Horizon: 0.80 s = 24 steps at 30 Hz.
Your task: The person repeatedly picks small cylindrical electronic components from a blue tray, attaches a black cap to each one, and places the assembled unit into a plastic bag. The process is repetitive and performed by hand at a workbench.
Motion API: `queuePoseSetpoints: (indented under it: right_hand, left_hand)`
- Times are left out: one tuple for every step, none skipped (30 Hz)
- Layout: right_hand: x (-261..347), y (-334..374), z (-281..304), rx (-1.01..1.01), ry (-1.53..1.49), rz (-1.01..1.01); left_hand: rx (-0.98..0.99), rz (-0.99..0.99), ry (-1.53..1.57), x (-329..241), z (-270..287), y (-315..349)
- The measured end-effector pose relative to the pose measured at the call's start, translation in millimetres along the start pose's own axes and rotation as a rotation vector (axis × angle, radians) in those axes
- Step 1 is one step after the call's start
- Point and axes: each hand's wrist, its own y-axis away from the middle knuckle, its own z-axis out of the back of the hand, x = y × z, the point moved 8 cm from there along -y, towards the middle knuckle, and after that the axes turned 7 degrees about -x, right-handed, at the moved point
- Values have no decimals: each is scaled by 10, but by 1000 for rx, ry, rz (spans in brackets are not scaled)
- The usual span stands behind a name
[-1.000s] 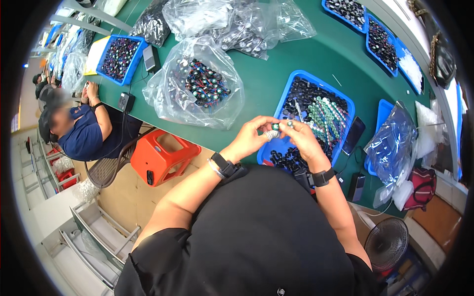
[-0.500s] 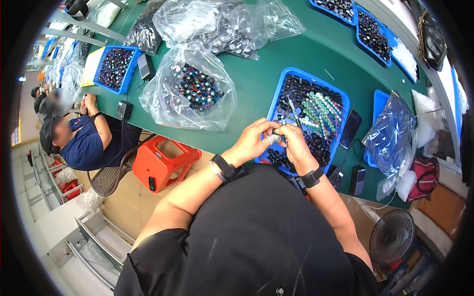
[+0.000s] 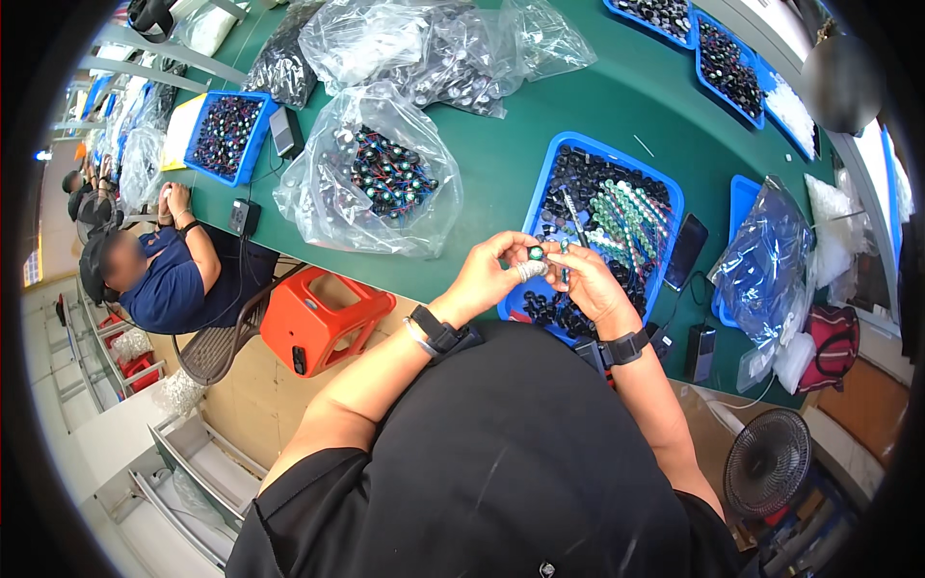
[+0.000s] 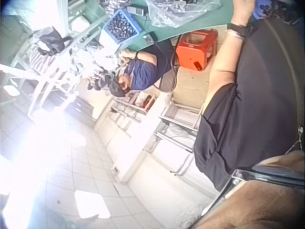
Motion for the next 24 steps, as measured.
queuePoseSetpoints:
  right_hand:
    - [1, 6, -4, 9, 6, 4]
    - [-1, 17, -8, 19, 12, 7]
    - [-3, 27, -14, 28, 18, 11]
    - [-1, 40, -27, 23, 18, 3]
    - [7, 59, -59, 18, 19, -5]
    - [3, 69, -87, 12, 19, -13]
    - [0, 72, -112, 16, 12, -1]
    - [-5, 75, -140, 19, 4, 11]
    - [-8, 75, -165, 23, -4, 22]
    - [-16, 72, -174, 9, -7, 22]
    - [-25, 68, -182, -4, -10, 22]
    - [-31, 65, -185, -17, -14, 22]
    - [-30, 66, -187, -30, -13, 25]
    - [-25, 71, -188, -42, -12, 27]
    - [-20, 76, -189, -54, -11, 30]
    - [-12, 84, -193, -65, -11, 38]
    - [-5, 93, -197, -76, -11, 46]
    - [-3, 98, -198, -87, -11, 54]
    - [-2, 101, -205, -85, -20, 72]
    - [-6, 99, -209, -82, -30, 89]
    - [-11, 98, -215, -79, -40, 107]
    - [-36, 98, -203, -106, -70, 107]
    - [-62, 98, -192, -132, -100, 106]
    - [-80, 102, -173, -158, -130, 106]
  left_hand:
    - [-19, -34, -31, -34, 3, 5]
    - [-44, -70, -52, -57, 10, 12]
    - [-68, -105, -73, -77, 16, 21]
    - [-93, -141, -94, -102, 23, 29]
    - [-110, -158, -137, -117, 28, 37]
    - [-127, -175, -180, -138, 33, 46]
    - [-144, -193, -223, -163, 35, 55]
    - [-163, -215, -258, -199, 31, 66]
    - [-181, -238, -294, -243, 21, 78]
    - [-199, -260, -328, -287, 15, 87]
    - [-208, -285, -345, -325, 8, 94]
    - [-217, -310, -363, -360, 3, 101]
    - [-226, -335, -381, -393, -4, 109]
    - [-226, -336, -371, -409, -12, 113]
    - [-225, -337, -361, -423, -21, 118]
    - [-225, -337, -351, -431, -24, 122]
    - [-224, -368, -365, -448, -31, 130]
    - [-222, -400, -379, -459, -36, 139]
    - [-220, -431, -392, -469, -48, 151]
    - [-227, -442, -389, -472, -52, 158]
    - [-236, -453, -387, -476, -57, 165]
    - [-243, -462, -385, -476, -59, 177]
    - [-246, -464, -387, -462, -65, 182]
    - [-249, -465, -390, -443, -70, 185]
